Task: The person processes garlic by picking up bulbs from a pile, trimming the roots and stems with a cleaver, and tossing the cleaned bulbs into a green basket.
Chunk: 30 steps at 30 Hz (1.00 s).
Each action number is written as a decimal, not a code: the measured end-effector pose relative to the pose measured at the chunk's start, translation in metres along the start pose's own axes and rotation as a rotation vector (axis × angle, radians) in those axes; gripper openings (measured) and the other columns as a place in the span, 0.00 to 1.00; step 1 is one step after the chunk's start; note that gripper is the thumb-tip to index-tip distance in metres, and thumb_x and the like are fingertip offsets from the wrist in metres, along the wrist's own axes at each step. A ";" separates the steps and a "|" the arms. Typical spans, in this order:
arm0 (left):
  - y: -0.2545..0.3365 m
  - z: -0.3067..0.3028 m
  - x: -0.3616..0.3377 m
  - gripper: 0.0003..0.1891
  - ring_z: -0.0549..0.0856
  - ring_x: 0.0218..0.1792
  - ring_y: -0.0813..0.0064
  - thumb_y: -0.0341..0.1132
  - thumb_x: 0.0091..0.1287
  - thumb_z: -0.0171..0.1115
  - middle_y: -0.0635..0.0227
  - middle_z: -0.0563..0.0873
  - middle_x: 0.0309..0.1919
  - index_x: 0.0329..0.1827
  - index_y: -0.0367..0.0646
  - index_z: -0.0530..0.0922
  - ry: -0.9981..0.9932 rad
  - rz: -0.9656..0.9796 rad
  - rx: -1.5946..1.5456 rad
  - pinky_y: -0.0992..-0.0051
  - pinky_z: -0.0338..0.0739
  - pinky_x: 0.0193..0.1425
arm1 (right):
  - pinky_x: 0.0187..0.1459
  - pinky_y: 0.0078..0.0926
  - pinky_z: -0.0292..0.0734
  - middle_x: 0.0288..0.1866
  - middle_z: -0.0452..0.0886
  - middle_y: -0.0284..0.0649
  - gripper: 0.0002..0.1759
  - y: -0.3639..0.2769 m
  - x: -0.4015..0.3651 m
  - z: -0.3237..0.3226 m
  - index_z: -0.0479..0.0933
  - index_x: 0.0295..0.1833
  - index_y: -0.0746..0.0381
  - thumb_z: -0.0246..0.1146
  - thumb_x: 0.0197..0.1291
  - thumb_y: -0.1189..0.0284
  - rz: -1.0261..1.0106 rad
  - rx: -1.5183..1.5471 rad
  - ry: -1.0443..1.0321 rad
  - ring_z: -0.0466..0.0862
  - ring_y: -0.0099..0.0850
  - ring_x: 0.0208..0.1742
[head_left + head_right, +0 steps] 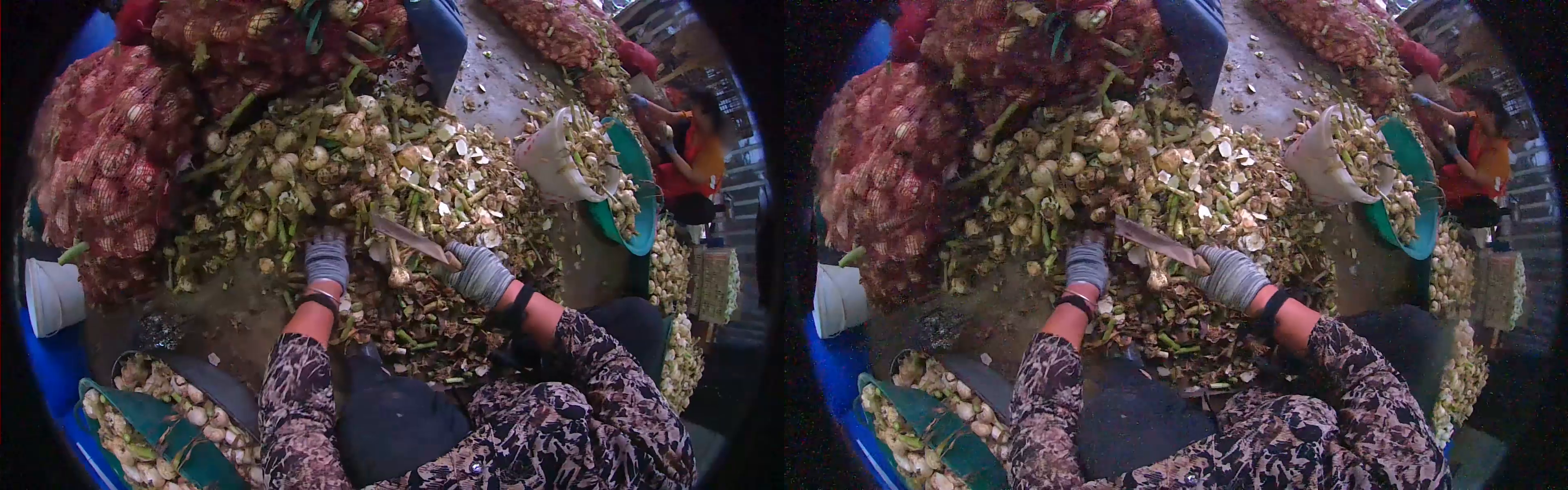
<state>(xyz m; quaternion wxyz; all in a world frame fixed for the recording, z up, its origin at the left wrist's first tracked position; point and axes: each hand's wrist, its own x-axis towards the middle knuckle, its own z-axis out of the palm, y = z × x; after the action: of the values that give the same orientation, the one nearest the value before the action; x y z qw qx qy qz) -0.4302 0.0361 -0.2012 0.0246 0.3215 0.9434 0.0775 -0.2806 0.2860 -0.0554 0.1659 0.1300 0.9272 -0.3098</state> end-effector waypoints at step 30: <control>0.037 -0.120 -0.114 0.24 0.83 0.50 0.65 0.32 0.58 0.71 0.60 0.84 0.49 0.58 0.36 0.77 -0.309 -0.059 -0.417 0.66 0.77 0.59 | 0.48 0.41 0.79 0.39 0.84 0.52 0.35 -0.115 0.000 0.019 0.78 0.53 0.60 0.70 0.55 0.41 -0.250 0.129 -0.170 0.85 0.48 0.45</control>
<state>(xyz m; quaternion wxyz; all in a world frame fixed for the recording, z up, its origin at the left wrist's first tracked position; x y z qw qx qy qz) -0.3292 -0.0203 -0.0769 0.2362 0.2900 0.9011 0.2195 -0.3159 0.1854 -0.0091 0.1952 -0.0030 0.8969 -0.3968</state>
